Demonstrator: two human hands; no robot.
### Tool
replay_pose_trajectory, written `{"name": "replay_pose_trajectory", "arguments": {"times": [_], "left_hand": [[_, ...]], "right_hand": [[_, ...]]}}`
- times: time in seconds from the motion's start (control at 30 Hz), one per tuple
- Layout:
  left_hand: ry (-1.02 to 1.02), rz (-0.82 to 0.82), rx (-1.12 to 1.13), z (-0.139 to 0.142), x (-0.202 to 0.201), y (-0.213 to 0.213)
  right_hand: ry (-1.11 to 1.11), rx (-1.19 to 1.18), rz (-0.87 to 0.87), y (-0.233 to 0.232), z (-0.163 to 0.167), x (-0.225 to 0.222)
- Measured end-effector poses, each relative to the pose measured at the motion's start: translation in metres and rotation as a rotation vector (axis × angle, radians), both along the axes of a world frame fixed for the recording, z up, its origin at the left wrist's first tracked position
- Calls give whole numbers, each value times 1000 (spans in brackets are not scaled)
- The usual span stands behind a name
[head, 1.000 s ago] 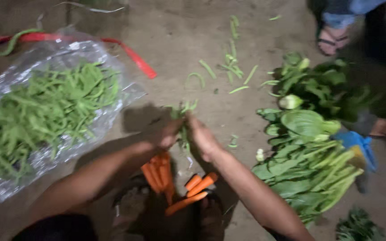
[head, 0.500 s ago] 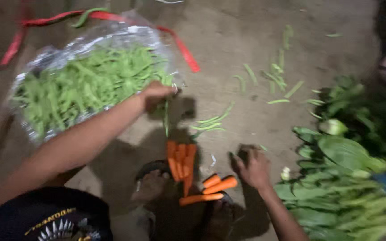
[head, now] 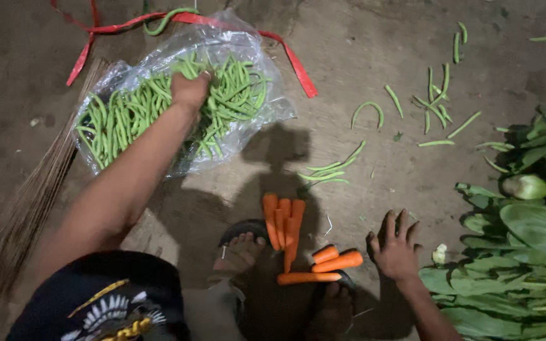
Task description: The person sorts green beans, carrots, and leafy greens on a concrete floor. They pick up green beans and place them into a plastic bag, then gather carrots and leafy greens and place them into the same bag.
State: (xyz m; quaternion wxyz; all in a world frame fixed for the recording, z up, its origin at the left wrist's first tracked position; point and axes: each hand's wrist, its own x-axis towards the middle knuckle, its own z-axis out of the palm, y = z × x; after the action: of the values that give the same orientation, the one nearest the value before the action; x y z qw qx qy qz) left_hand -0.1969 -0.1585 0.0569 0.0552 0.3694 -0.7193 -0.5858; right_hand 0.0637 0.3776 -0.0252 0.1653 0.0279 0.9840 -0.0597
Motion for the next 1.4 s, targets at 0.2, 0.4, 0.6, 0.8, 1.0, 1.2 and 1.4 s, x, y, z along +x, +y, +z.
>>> {"name": "replay_pose_trajectory", "arguments": {"times": [0.2, 0.4, 0.6, 0.8, 1.0, 1.2, 1.4], "left_hand": [[136, -66, -624, -26, 15, -3], [4, -804, -1065, -49, 48, 4], [-298, -948, -888, -41, 21, 8], [323, -820, -1062, -30, 38, 61], [215, -1434, -865, -78, 88, 216], [366, -1392, -969, -114, 84, 300], [150, -1627, -870, -130, 54, 296]], "right_hand": [[-16, -13, -18, 3, 6, 1], [5, -32, 45, 7, 1, -1], [140, 137, 146, 36, 11, -4], [315, -329, -126, 86, 20, -67], [321, -230, -102, 73, 27, -152], [443, 82, 136, 59, 46, -214], [581, -19, -43, 77, 42, -238]]}}
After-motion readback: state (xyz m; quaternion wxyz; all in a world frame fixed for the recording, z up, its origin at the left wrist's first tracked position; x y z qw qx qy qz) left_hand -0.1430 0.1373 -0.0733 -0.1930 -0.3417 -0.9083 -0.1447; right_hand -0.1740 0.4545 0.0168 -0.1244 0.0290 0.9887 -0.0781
